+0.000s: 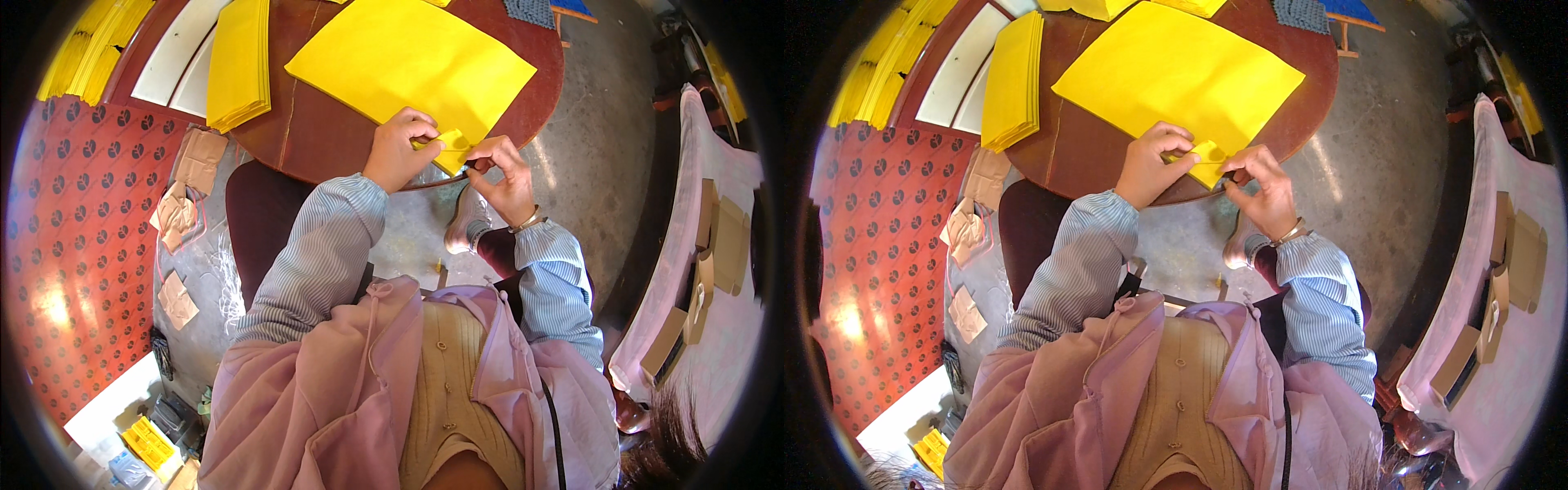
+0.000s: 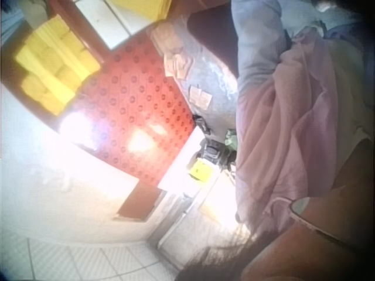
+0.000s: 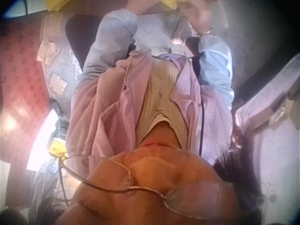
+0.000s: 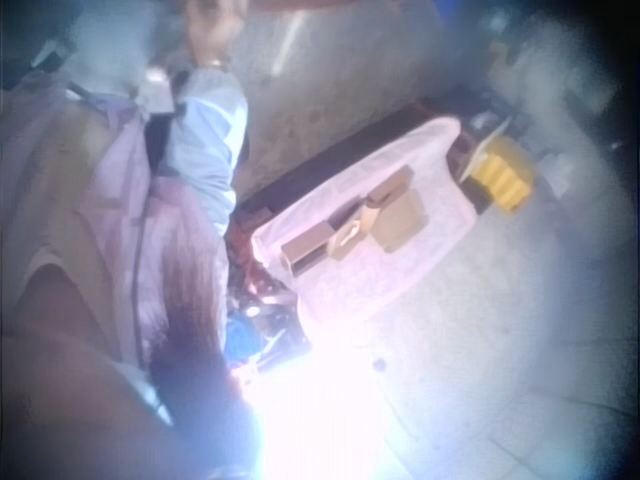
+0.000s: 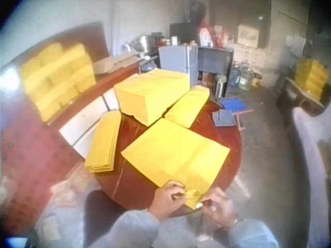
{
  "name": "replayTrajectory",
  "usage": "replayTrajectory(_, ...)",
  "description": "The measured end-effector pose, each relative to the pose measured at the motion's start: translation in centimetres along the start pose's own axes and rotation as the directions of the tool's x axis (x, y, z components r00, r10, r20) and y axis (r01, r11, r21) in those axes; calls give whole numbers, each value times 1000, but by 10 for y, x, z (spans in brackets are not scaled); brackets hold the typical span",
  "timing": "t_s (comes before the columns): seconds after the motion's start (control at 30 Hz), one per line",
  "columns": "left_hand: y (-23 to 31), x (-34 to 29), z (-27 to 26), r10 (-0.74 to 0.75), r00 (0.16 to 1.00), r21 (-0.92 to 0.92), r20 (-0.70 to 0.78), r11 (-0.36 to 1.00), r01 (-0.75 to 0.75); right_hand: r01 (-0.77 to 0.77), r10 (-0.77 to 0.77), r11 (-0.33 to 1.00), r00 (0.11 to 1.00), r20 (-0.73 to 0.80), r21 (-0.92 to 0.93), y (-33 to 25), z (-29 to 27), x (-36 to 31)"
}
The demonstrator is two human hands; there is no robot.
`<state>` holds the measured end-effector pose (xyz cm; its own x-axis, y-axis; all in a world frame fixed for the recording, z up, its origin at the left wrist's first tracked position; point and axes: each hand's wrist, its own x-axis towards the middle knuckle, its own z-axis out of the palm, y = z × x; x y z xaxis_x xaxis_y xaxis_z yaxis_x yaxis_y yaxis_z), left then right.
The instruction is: The person folds yellow paper sheets by hand on a table, creasing edges and stacking them. They repeatedly pick up sheets, fold them in half, and place them into a growing stack.
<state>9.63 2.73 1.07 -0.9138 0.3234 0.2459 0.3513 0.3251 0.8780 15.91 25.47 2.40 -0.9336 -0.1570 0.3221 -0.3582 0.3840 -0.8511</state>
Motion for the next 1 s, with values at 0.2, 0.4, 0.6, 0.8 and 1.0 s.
replayTrajectory(0.2,-1,3,-7,-86,994,-54,73,994,91,65,-55,993,994,95,-102,0,-2,3)
replayTrajectory(0.4,-2,3,-9,-64,994,-50,89,996,69,-30,32,998,999,35,-57,1,3,4)
replayTrajectory(0.6,-4,3,-11,-23,995,-19,99,999,25,-120,123,990,992,-36,77,7,9,6)
replayTrajectory(0.8,-5,2,-10,-23,995,-33,96,999,26,-135,136,988,991,1,80,5,5,8)
replayTrajectory(1.0,-6,2,-8,-4,997,-11,81,1000,5,-55,55,998,998,15,13,1,6,8)
